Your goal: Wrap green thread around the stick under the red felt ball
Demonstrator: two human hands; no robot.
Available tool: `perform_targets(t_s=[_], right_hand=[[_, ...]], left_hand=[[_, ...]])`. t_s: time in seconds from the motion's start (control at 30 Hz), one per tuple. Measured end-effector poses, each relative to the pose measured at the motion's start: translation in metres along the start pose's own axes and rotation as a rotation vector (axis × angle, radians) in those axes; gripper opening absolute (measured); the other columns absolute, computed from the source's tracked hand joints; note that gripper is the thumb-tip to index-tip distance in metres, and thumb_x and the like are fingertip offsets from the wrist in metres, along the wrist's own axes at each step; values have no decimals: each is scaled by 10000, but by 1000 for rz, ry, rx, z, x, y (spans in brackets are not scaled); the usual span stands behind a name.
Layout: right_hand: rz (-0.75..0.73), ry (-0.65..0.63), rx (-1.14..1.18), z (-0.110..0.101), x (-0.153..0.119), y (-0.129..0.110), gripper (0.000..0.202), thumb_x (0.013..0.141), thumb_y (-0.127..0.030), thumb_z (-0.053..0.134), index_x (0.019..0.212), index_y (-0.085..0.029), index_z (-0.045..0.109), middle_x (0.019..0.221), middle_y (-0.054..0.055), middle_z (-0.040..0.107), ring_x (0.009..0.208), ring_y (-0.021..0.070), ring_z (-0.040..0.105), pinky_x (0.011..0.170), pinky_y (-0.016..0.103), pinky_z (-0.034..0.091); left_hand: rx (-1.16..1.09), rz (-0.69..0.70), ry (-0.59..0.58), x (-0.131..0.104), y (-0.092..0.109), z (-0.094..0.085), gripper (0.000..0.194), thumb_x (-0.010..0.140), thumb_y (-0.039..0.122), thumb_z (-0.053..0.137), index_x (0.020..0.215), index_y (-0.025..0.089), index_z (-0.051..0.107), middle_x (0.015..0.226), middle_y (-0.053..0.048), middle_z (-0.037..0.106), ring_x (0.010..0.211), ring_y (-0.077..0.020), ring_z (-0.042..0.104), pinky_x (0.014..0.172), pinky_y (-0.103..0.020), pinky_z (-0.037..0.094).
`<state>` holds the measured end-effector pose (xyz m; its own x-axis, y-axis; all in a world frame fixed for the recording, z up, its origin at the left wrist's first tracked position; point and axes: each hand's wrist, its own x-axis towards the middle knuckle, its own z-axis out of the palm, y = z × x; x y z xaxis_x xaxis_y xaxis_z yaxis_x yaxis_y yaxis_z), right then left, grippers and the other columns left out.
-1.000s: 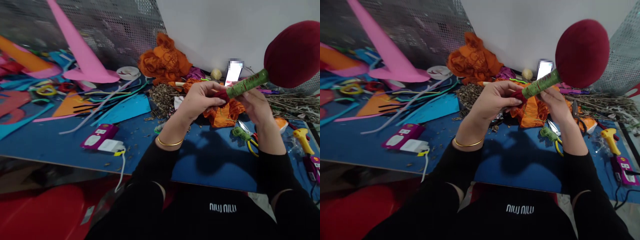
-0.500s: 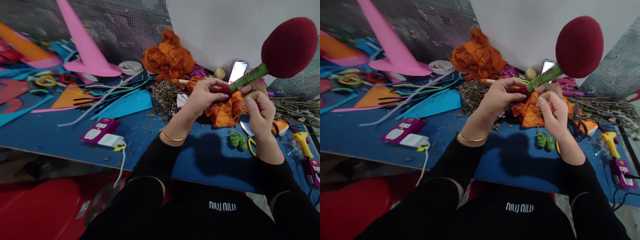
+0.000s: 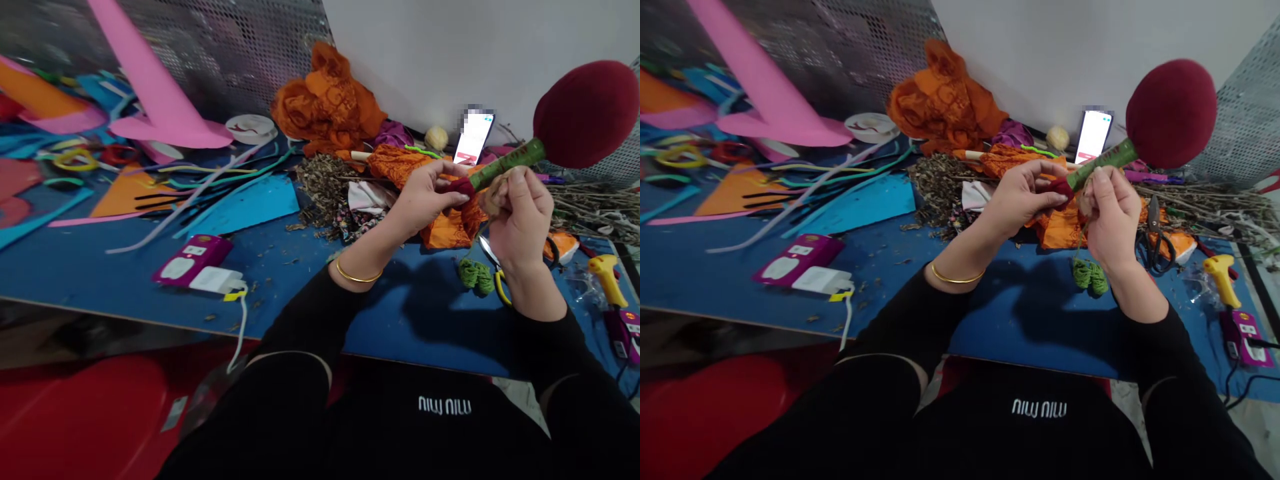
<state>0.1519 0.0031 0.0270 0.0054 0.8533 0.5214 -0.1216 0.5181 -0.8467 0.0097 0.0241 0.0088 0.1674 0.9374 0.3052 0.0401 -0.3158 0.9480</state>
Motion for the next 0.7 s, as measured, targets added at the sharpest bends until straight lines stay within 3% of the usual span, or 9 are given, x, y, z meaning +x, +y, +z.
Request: perform_targets(t_s=[0.23, 0.43, 0.57, 0.7], right_hand=[[-29, 94, -12, 7, -13, -8, 346, 891, -431, 596, 645, -246, 439, 614, -33, 341, 496, 125, 318, 484, 295, 281], [-21, -11, -124, 3, -14, 4, 394, 902, -583, 528, 698, -255, 455, 641, -19, 383, 638, 153, 544, 566, 297, 459], [-62, -164, -165, -6, -7, -4, 326, 914, -494, 568, 699, -251, 532, 748, 9, 518, 878, 191, 618, 762, 357, 533], [-139, -163, -278, -20, 2, -18, 274, 897, -425, 619, 687, -255, 579, 897, 31, 581, 1049, 224, 580, 935, 429, 504]], left_hand=[[-58, 35, 29, -1, -6, 7, 170, 740, 119, 656, 883, 165, 577, 838, -9, 690, 722, -121, 650, 671, -272, 534], [-2, 43, 22, 7, -16, 3, 189, 695, 110, 680, 851, 161, 588, 812, -6, 705, 759, -132, 651, 709, -265, 523], [98, 83, 64, 9, -19, 0, 178, 688, 109, 686, 837, 149, 598, 840, -22, 709, 803, -141, 649, 778, -283, 513], [214, 87, 58, 7, -15, -1, 185, 678, 107, 701, 846, 137, 628, 860, -40, 713, 807, -163, 647, 795, -314, 510]])
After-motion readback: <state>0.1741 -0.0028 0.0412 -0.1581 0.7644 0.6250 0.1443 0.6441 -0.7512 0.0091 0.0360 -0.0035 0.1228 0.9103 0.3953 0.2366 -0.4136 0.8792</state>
